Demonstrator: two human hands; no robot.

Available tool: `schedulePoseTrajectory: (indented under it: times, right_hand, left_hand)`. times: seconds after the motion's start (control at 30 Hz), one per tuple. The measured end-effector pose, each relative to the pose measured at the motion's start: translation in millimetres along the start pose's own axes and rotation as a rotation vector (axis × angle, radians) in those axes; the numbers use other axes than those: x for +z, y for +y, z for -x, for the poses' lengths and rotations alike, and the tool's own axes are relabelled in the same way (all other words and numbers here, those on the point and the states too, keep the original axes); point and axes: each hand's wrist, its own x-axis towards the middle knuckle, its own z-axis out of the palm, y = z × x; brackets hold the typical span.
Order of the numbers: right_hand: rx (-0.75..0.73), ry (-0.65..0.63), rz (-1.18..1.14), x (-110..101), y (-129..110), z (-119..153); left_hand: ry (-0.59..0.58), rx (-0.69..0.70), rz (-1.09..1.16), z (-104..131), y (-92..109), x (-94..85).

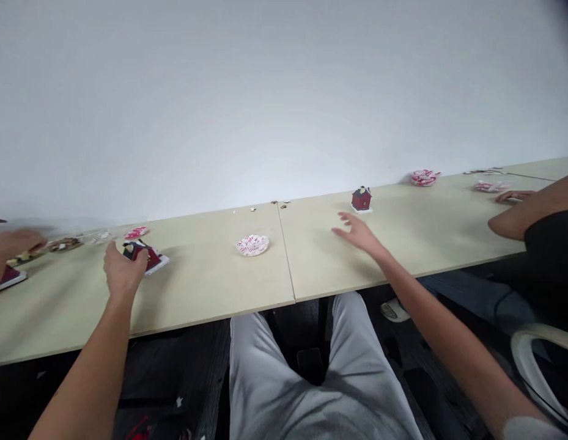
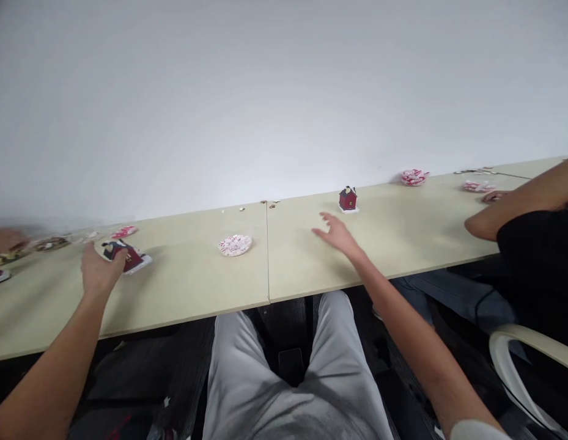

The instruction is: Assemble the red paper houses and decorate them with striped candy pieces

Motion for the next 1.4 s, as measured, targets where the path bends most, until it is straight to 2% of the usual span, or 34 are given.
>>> schedulePoseTrajectory:
  times: [0.07, 0.1, 0.17, 0.23, 0.33, 0.4, 0.43, 0.5, 0.57, 0.67, 0.77, 0.93, 1.07, 1.23, 1.33, 1.4]
  right_hand:
    - [0.044, 0.178, 0.103, -15, 32, -34]
    - [0.068, 0.226, 0.158, -21, 47, -48]
    - [0.189, 0.325, 0.271, -30, 72, -71]
    - [0.304, 0.356, 0.362, -30, 90, -85]
    - [0.362, 0.38, 0.405, -20, 106, -100]
    - [0.37, 0.422, 0.363, -11, 113, -109]
    - [0.37, 0.442, 0.332, -7, 116, -113]
    - [0.377, 0.442, 0.29, -2, 121, -120]
    - [0.394, 0.411, 0.285, 0, 124, -121]
    - [0.405, 0.386, 0.335, 0, 117, -115]
    - [0.395, 0.383, 0.418, 2, 96, -101]
    - [0.386, 0.392, 0.447, 13, 45, -70]
    - [0.286, 0.247, 0.372, 25, 2, -41]
    - [0.119, 0.078, 0.309, 38, -43, 5]
    - [0.043, 0.07, 0.303, 45, -58, 31]
    - [0.015, 0.101, 0.318, 49, -62, 44]
  left_hand:
    - [0.133, 0.032, 0.008, 11, 22, 0.8]
    - [0.174, 0.085, 0.017, 17, 37, 3.7]
    - [0.165, 0.211, 0.077, 29, 70, 14.5]
    - [0.081, 0.284, 0.185, 39, 106, 28.3]
    - [-0.225, 0.362, 0.37, 49, 159, 43.6]
    - [-0.453, 0.464, 0.433, 55, 192, 47.6]
    - [-0.532, 0.468, 0.44, 56, 208, 48.5]
    - [-0.662, 0.41, 0.384, 58, 233, 50.6]
    - [-0.822, 0.377, 0.234, 58, 251, 55.7]
    - [-1.007, 0.382, 0.04, 55, 263, 70.5]
    - [-1.105, 0.389, -0.037, 53, 263, 88.9]
    - [-1.162, 0.427, -0.109, 53, 267, 105.9]
    - [-1.102, 0.448, -0.121, 52, 271, 99.8]
    - [-0.889, 0.4, -0.067, 54, 276, 69.8]
    - [-0.738, 0.441, 0.065, 74, 287, 48.6]
    - [-0.674, 0.557, 0.249, 100, 297, 42.0]
